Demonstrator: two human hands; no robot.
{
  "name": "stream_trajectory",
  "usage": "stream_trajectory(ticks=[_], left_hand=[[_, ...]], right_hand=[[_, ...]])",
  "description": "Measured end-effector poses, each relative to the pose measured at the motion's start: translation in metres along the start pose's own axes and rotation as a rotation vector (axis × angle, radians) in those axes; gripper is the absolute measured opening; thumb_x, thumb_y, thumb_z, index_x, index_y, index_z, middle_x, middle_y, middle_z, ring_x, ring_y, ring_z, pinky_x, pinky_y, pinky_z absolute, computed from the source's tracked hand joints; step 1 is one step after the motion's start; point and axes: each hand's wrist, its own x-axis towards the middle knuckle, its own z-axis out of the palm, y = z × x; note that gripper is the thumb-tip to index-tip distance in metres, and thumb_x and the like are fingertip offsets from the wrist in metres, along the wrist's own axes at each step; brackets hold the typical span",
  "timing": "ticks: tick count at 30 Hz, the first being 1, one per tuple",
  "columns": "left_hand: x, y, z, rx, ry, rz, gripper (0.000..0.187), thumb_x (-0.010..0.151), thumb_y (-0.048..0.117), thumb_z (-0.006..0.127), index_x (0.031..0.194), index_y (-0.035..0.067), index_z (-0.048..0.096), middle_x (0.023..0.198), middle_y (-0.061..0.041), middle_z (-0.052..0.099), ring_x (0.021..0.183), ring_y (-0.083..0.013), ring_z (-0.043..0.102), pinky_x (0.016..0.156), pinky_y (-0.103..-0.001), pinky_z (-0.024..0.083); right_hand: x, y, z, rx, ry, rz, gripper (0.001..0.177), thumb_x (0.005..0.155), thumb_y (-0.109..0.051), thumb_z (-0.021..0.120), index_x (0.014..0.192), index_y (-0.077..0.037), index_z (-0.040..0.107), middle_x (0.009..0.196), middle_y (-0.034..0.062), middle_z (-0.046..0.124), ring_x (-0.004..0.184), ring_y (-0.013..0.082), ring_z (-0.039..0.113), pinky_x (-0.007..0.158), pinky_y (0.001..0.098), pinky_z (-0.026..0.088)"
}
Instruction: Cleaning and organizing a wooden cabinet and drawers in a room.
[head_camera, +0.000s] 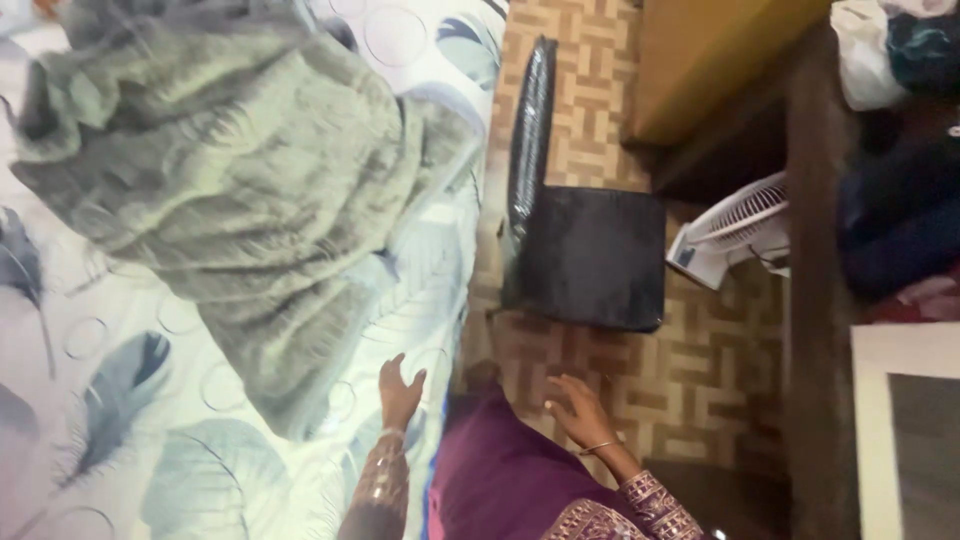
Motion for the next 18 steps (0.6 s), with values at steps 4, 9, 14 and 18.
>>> stream_trajectory(ticks=[4,9,14,18], left_hand=[[0.118,0.014,0.015,0.207,-0.127,0.063,0.059,0.082,0.043,0.079,0.133,0.019,0.063,0.154,-0.027,0.038,0.143,-0.0436,0.037,0.115,-0.052,0.038],[0.189,0.030,0.027,0.660,-0.406,-0.081,0.053,0.085,0.046,0.077,0.134,0.030,0.064,0.172,-0.012,0.014,0.156,-0.0360,0.021,0.121,-0.054,0.032],[0.233,0.034,0.041,0.664,-0.477,-0.145,0.088,0.078,0.059,0.079,0.150,0.021,0.046,0.170,-0.006,0.002,0.152,-0.0383,0.012,0.114,-0.063,0.031],[0.229,0.039,0.056,0.713,-0.475,-0.113,0.093,0.075,0.061,0.078,0.150,0.016,0.047,0.162,0.001,0.026,0.152,-0.0295,0.025,0.116,-0.059,0.033]], right_hand=[[0.045,-0.047,0.016,0.089,0.018,-0.156,0.053,0.091,-0.033,0.074,0.139,-0.016,0.060,0.148,0.0162,0.056,0.140,0.0355,0.048,0.112,0.0458,0.042],[0.039,-0.062,0.008,0.068,0.043,-0.085,0.053,0.092,-0.030,0.074,0.140,-0.014,0.058,0.152,0.0193,0.047,0.138,0.0380,0.046,0.109,0.0452,0.044],[0.028,-0.054,-0.016,0.295,-0.038,0.361,0.049,0.093,-0.030,0.066,0.140,-0.020,0.057,0.156,0.0106,0.041,0.139,0.0309,0.050,0.105,0.0422,0.056],[0.019,-0.001,0.008,0.016,0.174,0.217,0.047,0.092,-0.031,0.072,0.137,-0.019,0.063,0.151,0.0112,0.050,0.141,0.0340,0.044,0.113,0.0471,0.040]])
